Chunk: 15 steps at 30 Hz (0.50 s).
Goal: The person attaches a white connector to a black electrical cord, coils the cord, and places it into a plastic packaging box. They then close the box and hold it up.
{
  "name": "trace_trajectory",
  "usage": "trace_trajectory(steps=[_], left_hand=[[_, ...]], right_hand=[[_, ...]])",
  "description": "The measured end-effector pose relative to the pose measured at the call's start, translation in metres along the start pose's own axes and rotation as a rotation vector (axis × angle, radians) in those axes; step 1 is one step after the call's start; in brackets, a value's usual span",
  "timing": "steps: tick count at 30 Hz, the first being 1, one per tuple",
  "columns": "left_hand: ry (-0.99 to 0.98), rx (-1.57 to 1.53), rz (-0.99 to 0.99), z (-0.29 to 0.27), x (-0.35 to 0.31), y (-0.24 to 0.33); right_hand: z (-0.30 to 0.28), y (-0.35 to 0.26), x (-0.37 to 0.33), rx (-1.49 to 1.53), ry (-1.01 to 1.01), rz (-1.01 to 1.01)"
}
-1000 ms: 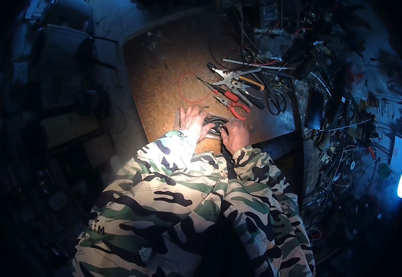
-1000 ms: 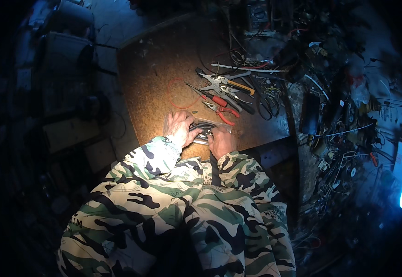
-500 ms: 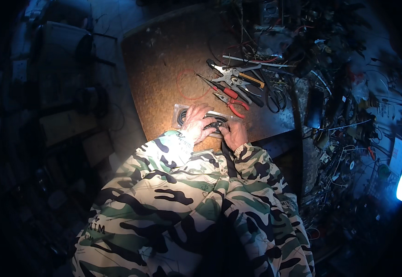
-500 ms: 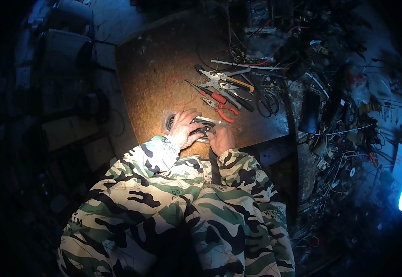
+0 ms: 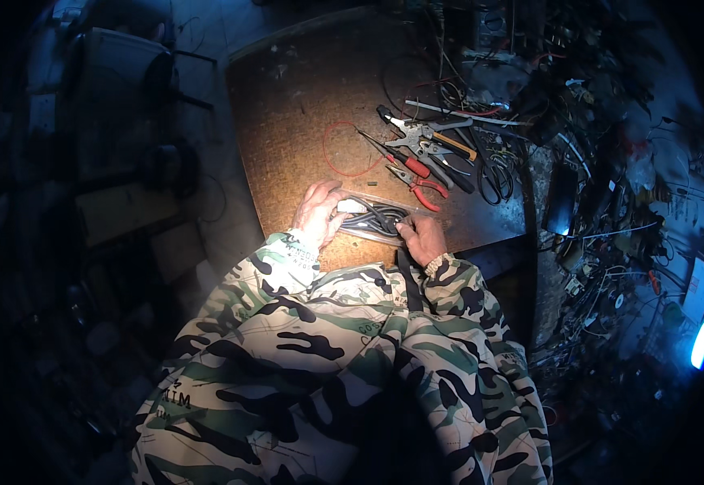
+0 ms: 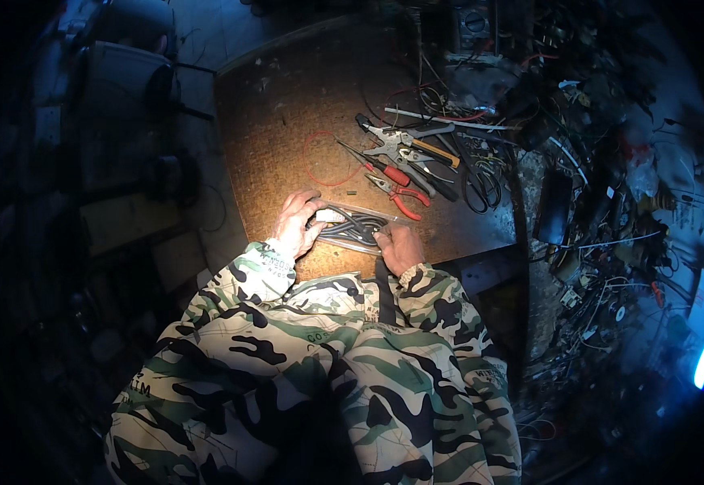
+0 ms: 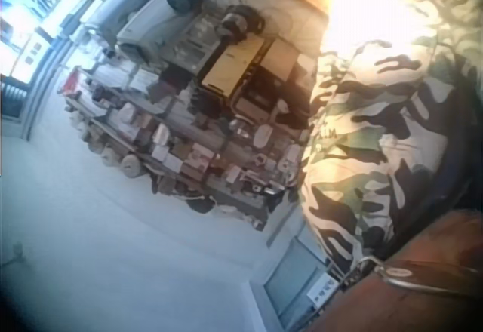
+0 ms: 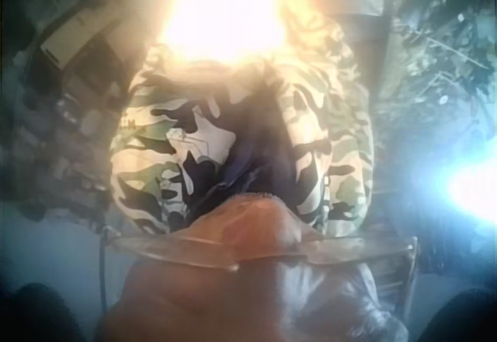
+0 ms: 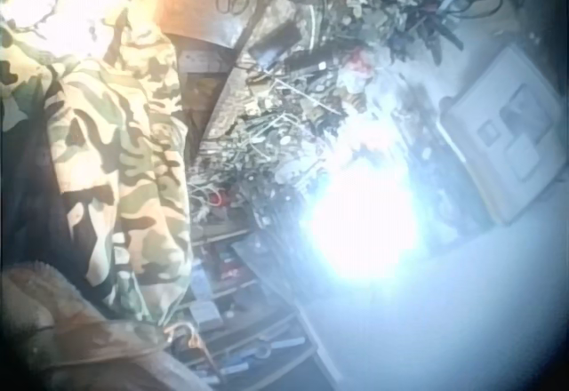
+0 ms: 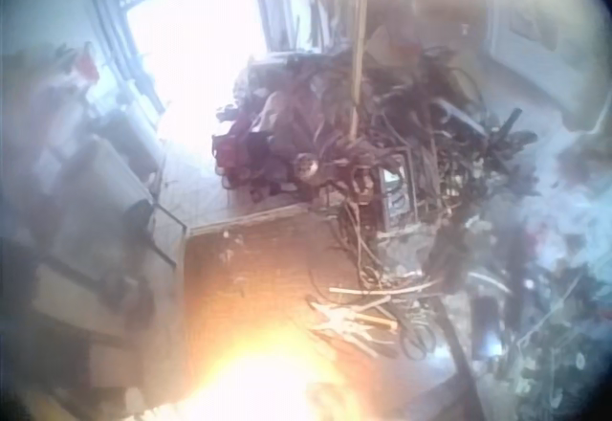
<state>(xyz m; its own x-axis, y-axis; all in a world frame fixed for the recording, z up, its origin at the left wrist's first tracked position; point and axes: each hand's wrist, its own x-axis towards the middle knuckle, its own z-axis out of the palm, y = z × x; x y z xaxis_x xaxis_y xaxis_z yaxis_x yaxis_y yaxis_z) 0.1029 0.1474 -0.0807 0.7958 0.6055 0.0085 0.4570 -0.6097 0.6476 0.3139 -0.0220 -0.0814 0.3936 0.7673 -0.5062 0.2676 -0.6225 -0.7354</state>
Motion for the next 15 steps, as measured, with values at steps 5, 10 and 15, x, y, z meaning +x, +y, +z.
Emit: trace_trajectory(steps=[5,10,15], left_hand=[[0.008,0.037,0.028,0.001,0.003,0.000],[0.032,0.115,0.066,-0.006,0.004,0.013],[0.020,0.148,0.134,0.006,0.002,0.008]], right_hand=[[0.005,0.018,0.005,0.153,-0.034,0.017],[0.004,0.018,0.019,-0.069,-0.087,0.088],[0.004,0.029,0.036,-0.081,-0.176,0.159]])
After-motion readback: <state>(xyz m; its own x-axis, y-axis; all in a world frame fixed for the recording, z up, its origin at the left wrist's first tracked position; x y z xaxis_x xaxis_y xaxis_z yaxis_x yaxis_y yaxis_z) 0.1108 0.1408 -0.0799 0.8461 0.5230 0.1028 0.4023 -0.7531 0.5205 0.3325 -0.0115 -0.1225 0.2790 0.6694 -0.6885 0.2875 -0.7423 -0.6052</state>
